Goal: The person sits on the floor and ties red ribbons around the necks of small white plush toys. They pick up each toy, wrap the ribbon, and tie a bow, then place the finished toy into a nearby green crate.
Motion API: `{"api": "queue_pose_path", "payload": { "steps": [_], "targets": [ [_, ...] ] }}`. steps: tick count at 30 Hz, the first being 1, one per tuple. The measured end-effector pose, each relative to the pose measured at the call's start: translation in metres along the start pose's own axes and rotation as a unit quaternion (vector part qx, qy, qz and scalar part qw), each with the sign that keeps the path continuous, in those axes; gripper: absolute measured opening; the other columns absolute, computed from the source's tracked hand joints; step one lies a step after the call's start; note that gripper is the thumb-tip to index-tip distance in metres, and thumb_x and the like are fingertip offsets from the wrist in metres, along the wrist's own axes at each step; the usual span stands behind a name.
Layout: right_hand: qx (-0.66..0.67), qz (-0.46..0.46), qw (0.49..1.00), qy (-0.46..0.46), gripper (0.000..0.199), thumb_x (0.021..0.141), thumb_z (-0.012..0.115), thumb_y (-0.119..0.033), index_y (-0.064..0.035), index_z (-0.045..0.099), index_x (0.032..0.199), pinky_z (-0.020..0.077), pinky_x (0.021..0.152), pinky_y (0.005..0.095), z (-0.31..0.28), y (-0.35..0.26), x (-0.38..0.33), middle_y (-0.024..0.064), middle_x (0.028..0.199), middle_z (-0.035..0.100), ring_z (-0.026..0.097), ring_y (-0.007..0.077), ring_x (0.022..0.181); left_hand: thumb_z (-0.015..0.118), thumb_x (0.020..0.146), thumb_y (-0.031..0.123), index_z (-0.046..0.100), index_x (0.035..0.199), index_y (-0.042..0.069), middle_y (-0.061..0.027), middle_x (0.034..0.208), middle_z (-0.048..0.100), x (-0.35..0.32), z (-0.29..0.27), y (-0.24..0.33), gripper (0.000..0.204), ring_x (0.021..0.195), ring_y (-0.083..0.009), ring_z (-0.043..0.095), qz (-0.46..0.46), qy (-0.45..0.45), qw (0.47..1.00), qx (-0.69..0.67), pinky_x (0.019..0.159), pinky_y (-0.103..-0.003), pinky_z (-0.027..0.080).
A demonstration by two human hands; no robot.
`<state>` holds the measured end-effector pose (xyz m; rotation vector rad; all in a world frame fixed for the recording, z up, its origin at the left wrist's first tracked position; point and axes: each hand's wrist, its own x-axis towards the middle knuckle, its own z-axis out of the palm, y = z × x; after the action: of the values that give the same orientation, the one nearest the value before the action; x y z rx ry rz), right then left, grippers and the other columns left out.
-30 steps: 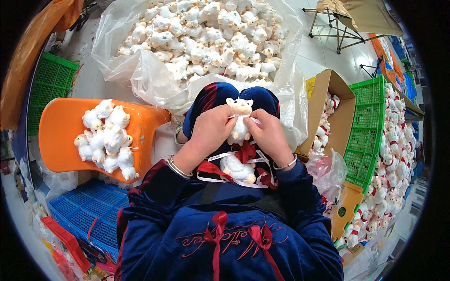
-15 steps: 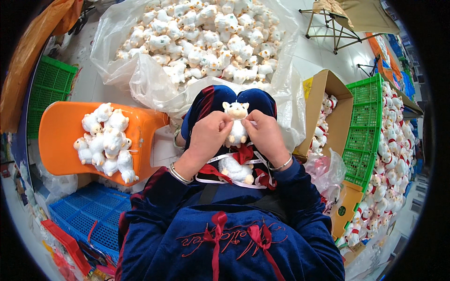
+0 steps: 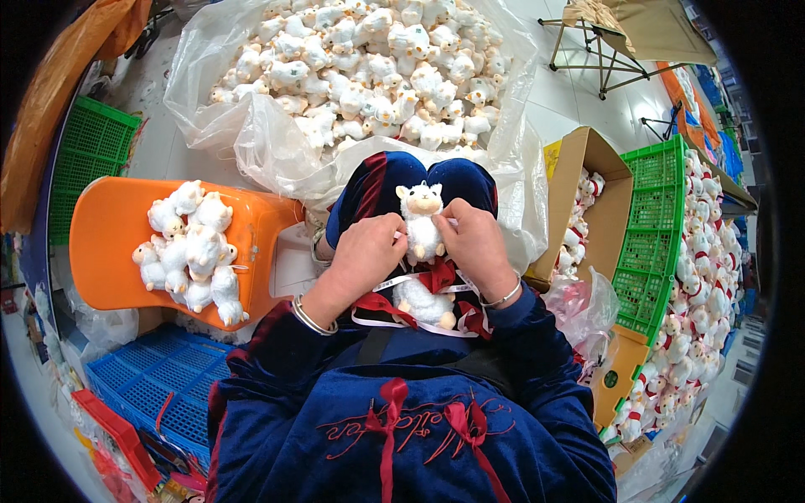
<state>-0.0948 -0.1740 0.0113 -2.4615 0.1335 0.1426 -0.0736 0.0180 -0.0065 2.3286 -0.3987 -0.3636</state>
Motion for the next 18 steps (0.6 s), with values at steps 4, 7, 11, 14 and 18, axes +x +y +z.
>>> {"api": "queue_pose_path", "payload": {
  "steps": [4,7,11,14,18],
  "targets": [
    [-0.029,-0.016,0.999,0.015,0.023,0.094,0.066,-0.025,-0.0039,0.065,0.087,0.0531,0.069,0.0507,0.003,-0.002,-0.001,0.0199,0.080,0.069,0.068,0.0413,0.078,0.068,0.089,0.020,0.072,0.093,-0.002,-0.0152,0.076,0.071,0.015,-0.018,0.001,0.022,0.071,-0.0256,0.071,-0.010,-0.051,0.990,-0.127,0.068,-0.037,0.054],
    [-0.056,-0.023,0.998,0.018,0.022,0.094,0.065,-0.024,-0.0039,0.065,0.086,0.0529,0.069,0.0516,0.007,-0.003,0.004,0.0200,0.080,0.069,0.068,0.0415,0.078,0.070,0.089,0.019,0.072,0.090,-0.004,-0.0136,0.073,0.070,0.020,0.005,0.014,0.023,0.065,-0.0166,0.067,-0.011,-0.015,0.981,-0.191,0.063,-0.031,0.052],
    [-0.032,-0.045,0.998,0.013,0.020,0.093,0.065,-0.022,-0.0033,0.065,0.086,0.0528,0.069,0.0519,0.006,0.010,0.010,0.0208,0.080,0.069,0.068,0.0415,0.078,0.073,0.088,0.023,0.073,0.091,-0.004,-0.0138,0.075,0.071,0.021,0.017,0.007,0.027,0.068,-0.0186,0.069,-0.062,-0.001,0.966,-0.250,0.065,-0.033,0.053],
    [0.015,-0.066,0.998,-0.011,0.019,0.091,0.065,-0.021,-0.0025,0.066,0.086,0.0528,0.070,0.0512,0.000,0.013,0.009,0.0207,0.080,0.068,0.068,0.0412,0.079,0.073,0.088,0.023,0.074,0.092,-0.004,-0.0134,0.075,0.071,0.026,0.014,0.001,0.028,0.067,-0.0176,0.069,-0.050,-0.010,0.968,-0.246,0.065,-0.033,0.053],
    [0.015,-0.109,0.993,-0.038,0.015,0.090,0.067,-0.015,0.0007,0.067,0.090,0.0525,0.068,0.0447,-0.011,0.015,0.016,0.0193,0.080,0.068,0.068,0.0383,0.076,0.073,0.089,0.022,0.075,0.096,-0.003,-0.0163,0.080,0.074,0.031,0.005,0.012,0.026,0.069,-0.0203,0.071,-0.018,-0.005,0.976,-0.219,0.066,-0.034,0.054]
  ]
}}
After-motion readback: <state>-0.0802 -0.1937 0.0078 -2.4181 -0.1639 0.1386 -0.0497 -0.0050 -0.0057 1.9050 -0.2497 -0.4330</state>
